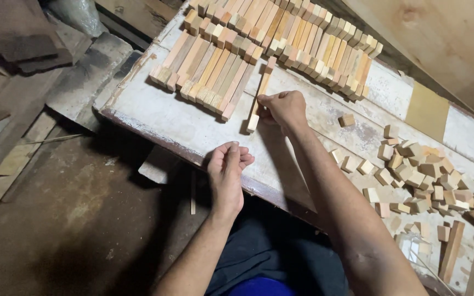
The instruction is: Assembling small wooden components by applying glue to blocks and attaching them to sticks.
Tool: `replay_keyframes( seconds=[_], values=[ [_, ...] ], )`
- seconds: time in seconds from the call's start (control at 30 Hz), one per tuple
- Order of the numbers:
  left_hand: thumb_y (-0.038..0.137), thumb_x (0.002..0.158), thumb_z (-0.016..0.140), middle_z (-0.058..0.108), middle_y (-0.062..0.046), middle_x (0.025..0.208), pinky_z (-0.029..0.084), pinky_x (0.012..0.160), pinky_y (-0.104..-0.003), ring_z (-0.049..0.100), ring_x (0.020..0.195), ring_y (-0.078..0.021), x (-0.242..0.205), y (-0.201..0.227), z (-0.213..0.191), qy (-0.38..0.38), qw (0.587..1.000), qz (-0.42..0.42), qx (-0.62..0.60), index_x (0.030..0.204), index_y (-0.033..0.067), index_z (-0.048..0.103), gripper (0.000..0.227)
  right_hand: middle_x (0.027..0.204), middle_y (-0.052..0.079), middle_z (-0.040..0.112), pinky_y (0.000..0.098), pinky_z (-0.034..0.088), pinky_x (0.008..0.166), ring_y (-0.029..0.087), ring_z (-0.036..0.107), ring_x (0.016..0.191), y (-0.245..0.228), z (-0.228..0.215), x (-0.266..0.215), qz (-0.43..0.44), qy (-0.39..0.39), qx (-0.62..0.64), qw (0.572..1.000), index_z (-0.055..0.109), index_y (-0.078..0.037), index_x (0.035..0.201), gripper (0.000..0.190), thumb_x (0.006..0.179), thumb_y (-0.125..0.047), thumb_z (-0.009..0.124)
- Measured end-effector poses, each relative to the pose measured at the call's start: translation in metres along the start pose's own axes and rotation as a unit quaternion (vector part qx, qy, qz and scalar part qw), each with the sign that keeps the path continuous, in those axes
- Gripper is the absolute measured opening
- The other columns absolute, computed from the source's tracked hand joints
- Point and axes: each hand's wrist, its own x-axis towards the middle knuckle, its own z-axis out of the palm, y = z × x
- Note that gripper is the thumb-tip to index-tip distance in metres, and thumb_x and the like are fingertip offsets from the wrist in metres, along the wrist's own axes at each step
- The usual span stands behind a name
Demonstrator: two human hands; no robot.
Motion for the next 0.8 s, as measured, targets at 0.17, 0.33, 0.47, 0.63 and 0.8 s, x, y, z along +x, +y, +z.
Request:
replay_keyframes(
  seconds=[0.17,0.33,0.47,0.63,0.8],
  values=[
    [0.016,0.1,0.062,0.066,-0.017,0.094,0.064,0.083,-0.037,0.068,0.081,-0.0189,0.001,0.003,0.003,0.001,1.0,-0.006,0.003,0.116,-0.0036,0.06,0.025,0.061,0.025,0.065,0.0355,0.067,0.047,0.03,0.073,0.05,-0.002,0.012,0.006,-0.002,-0.01,0.046,0.999,0.073,0.01,0.08,0.019,0.084,-0.008,0.079],
    [0.015,0.1,0.062,0.067,-0.018,0.093,0.065,0.084,-0.039,0.068,0.081,-0.0199,-0.005,0.012,0.004,0.006,1.0,-0.011,0.008,0.115,-0.0051,0.06,0.026,0.062,0.023,0.068,0.0345,0.067,0.049,0.029,0.074,0.051,-0.013,0.015,0.001,-0.009,-0.021,0.057,0.998,0.074,0.009,0.08,0.014,0.084,-0.005,0.077],
    [0.015,0.1,0.062,0.067,-0.018,0.093,0.065,0.083,-0.039,0.069,0.081,-0.0198,-0.001,0.006,0.002,0.001,1.0,-0.007,0.005,0.115,-0.0044,0.061,0.025,0.063,0.023,0.069,0.0342,0.067,0.051,0.028,0.074,0.052,-0.013,0.022,0.004,-0.009,-0.025,0.072,0.997,0.074,0.009,0.082,0.013,0.083,-0.004,0.075],
    [0.016,0.101,0.061,0.066,-0.016,0.092,0.064,0.083,-0.037,0.068,0.08,-0.0178,-0.001,0.003,0.0,-0.005,1.0,0.002,0.011,0.115,-0.0034,0.06,0.024,0.06,0.022,0.066,0.0334,0.066,0.049,0.027,0.073,0.05,-0.007,0.027,0.009,-0.018,-0.027,0.085,0.996,0.073,0.009,0.078,0.012,0.082,-0.003,0.074],
    [0.014,0.101,0.06,0.066,-0.017,0.092,0.065,0.083,-0.038,0.068,0.079,-0.0185,-0.002,0.004,0.001,-0.003,1.0,0.003,0.021,0.115,-0.005,0.059,0.024,0.06,0.021,0.068,0.0333,0.066,0.05,0.027,0.073,0.051,0.004,0.028,0.02,-0.023,-0.031,0.078,0.996,0.074,0.006,0.076,0.009,0.08,-0.002,0.074]
  ],
)
